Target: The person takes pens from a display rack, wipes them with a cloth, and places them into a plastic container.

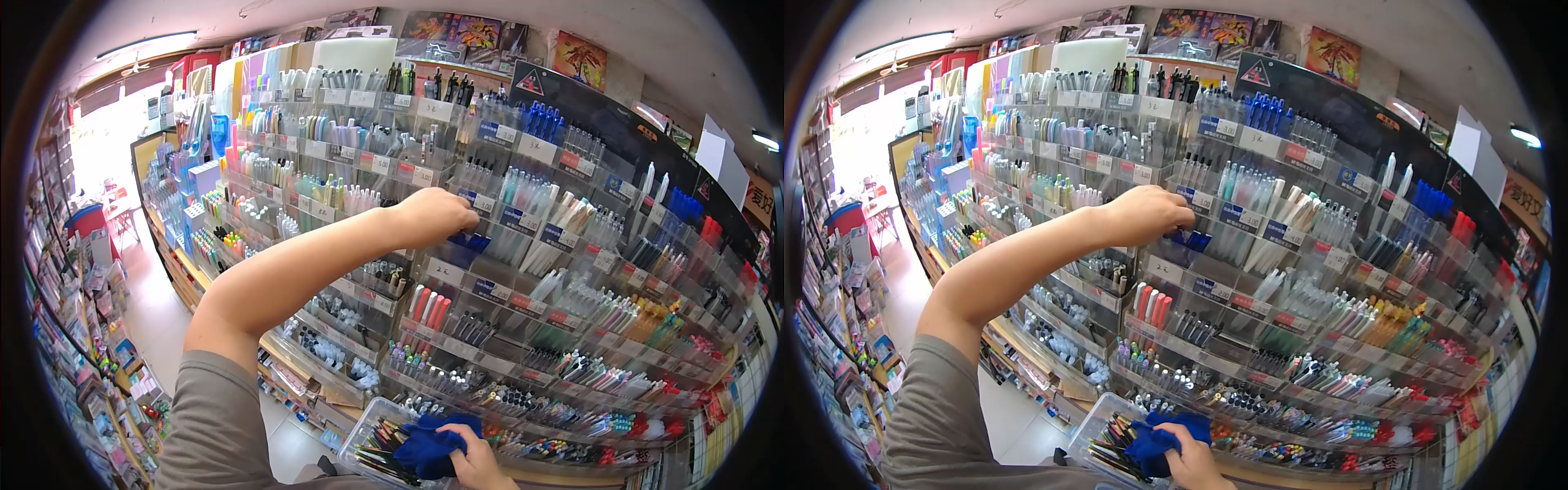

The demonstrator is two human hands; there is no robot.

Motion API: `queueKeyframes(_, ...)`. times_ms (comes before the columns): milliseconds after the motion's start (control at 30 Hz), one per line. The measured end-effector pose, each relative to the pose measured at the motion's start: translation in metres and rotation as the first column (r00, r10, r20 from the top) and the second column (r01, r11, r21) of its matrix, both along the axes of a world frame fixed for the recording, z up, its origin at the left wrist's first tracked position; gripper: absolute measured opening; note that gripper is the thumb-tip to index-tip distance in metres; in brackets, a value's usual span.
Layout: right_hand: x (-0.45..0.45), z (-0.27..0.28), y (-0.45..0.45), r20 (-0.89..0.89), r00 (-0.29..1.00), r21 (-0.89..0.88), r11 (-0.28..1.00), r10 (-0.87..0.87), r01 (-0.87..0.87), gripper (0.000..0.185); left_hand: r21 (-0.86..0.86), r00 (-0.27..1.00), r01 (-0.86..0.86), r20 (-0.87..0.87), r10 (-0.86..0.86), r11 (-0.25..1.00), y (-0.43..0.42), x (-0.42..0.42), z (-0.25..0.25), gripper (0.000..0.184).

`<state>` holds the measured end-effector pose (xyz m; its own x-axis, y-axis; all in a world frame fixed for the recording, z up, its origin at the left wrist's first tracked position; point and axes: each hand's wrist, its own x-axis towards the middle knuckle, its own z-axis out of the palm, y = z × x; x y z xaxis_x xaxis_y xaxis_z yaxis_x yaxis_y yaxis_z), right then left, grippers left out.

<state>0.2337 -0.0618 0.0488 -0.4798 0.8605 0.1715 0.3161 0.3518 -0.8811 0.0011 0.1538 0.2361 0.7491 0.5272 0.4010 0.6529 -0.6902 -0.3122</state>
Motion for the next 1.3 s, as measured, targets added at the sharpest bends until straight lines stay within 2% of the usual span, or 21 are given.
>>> queueKeyframes(67,0.001,-0.012,0.004,-0.059,0.997,0.003,0.998,-0.055,0.055,0.036,-0.126,0.993,0.035,0.113,-0.021,0.991,-0.001,0.009,-0.005,0.016)
queueKeyframes(200,0.005,-0.032,0.009,-0.032,0.999,0.036,0.998,-0.044,0.045,0.031,-0.188,0.969,0.115,0.237,-0.069,0.975,-0.005,0.021,-0.016,0.02)
queueKeyframes(233,0.004,-0.041,0.011,-0.167,0.981,-0.203,0.977,-0.099,0.064,0.02,-0.174,0.97,0.117,0.233,-0.074,0.978,-0.007,0.022,-0.017,0.021)
queueKeyframes(267,0.008,-0.048,0.016,-0.138,0.989,-0.079,0.996,-0.05,0.039,0.023,-0.171,0.968,0.078,0.25,-0.033,0.982,-0.009,0.024,-0.016,0.022)
queueKeyframes(333,0.014,-0.066,0.016,-0.191,0.961,-0.098,0.978,-0.202,0.186,0.027,-0.191,0.96,0.004,0.275,0.05,0.982,-0.016,0.028,-0.017,0.024)
queueKeyframes(400,0.022,-0.065,0.017,-0.386,0.876,-0.29,0.939,-0.29,0.183,0.032,-0.104,0.951,-0.016,0.307,0.047,0.994,-0.019,0.026,-0.024,0.026)
queueKeyframes(467,0.022,-0.035,0.014,-0.386,0.802,-0.322,0.881,-0.455,0.345,0.032,0.127,0.956,-0.001,0.291,-0.036,0.992,-0.023,0.022,-0.034,0.027)
queueKeyframes(533,0.031,-0.03,0.015,-0.537,0.673,-0.326,0.861,-0.508,0.39,0.032,0.153,0.958,0.048,0.274,-0.089,0.987,-0.038,0.019,-0.042,0.027)
queueKeyframes(567,0.038,-0.021,0.016,-0.583,0.655,-0.312,0.877,-0.481,0.366,0.031,0.189,0.956,0.046,0.276,-0.098,0.981,-0.04,0.018,-0.048,0.031)
queueKeyframes(667,0.058,0.007,0.012,-0.715,0.554,-0.314,0.904,-0.427,0.291,0.029,0.096,0.936,-0.007,0.35,-0.027,0.995,-0.037,0.014,-0.053,0.032)
queueKeyframes(700,0.065,0.015,0.012,-0.74,0.57,-0.265,0.934,-0.357,0.241,0.031,0.098,0.925,0.0,0.378,-0.037,0.995,-0.031,0.012,-0.053,0.032)
queueKeyframes(800,0.06,0.028,0.009,-0.881,0.324,-0.327,0.939,-0.344,0.107,0.036,0.023,0.888,0.043,0.456,-0.049,0.999,-0.02,0.011,-0.05,0.029)
queueKeyframes(867,0.047,0.021,0.014,-0.846,0.385,-0.398,0.917,-0.369,0.004,0.035,0.016,0.871,0.097,0.482,-0.093,0.995,-0.014,0.013,-0.048,0.027)
queueKeyframes(900,0.041,0.004,0.017,-0.771,0.424,-0.542,0.839,-0.475,-0.045,0.036,-0.011,0.871,0.107,0.483,-0.088,0.994,-0.012,0.014,-0.047,0.026)
queueKeyframes(1000,0.011,-0.052,0.019,-0.49,0.527,-0.867,0.453,-0.695,-0.208,0.04,-0.049,0.875,0.146,0.471,-0.106,0.988,-0.008,0.019,-0.043,0.026)
queueKeyframes(1100,0.006,-0.048,0.018,-0.51,0.591,-0.852,0.46,-0.625,-0.249,0.051,-0.103,0.897,0.144,0.434,-0.086,0.984,-0.009,0.026,-0.035,0.025)
queueKeyframes(1133,0.011,-0.04,0.022,-0.634,0.541,-0.765,0.551,-0.553,-0.334,0.055,-0.11,0.905,0.144,0.417,-0.086,0.983,-0.008,0.028,-0.033,0.024)
queueKeyframes(1200,0.015,-0.013,0.024,-0.767,0.362,-0.641,0.604,-0.53,-0.474,0.055,-0.124,0.914,0.138,0.397,-0.079,0.983,-0.009,0.032,-0.029,0.026)
queueKeyframes(1233,0.02,-0.034,0.026,-0.805,0.329,-0.59,0.602,-0.494,-0.538,0.052,-0.128,0.915,0.134,0.396,-0.073,0.983,-0.009,0.034,-0.028,0.025)
queueKeyframes(1267,0.012,-0.04,0.024,-0.654,0.44,-0.757,0.53,-0.615,-0.382,0.049,-0.131,0.915,0.128,0.397,-0.066,0.983,-0.008,0.036,-0.027,0.025)
queueKeyframes(1300,0.002,-0.065,0.021,-0.634,0.48,-0.773,0.499,-0.606,-0.392,0.047,-0.136,0.915,0.121,0.399,-0.057,0.983,-0.007,0.037,-0.026,0.024)
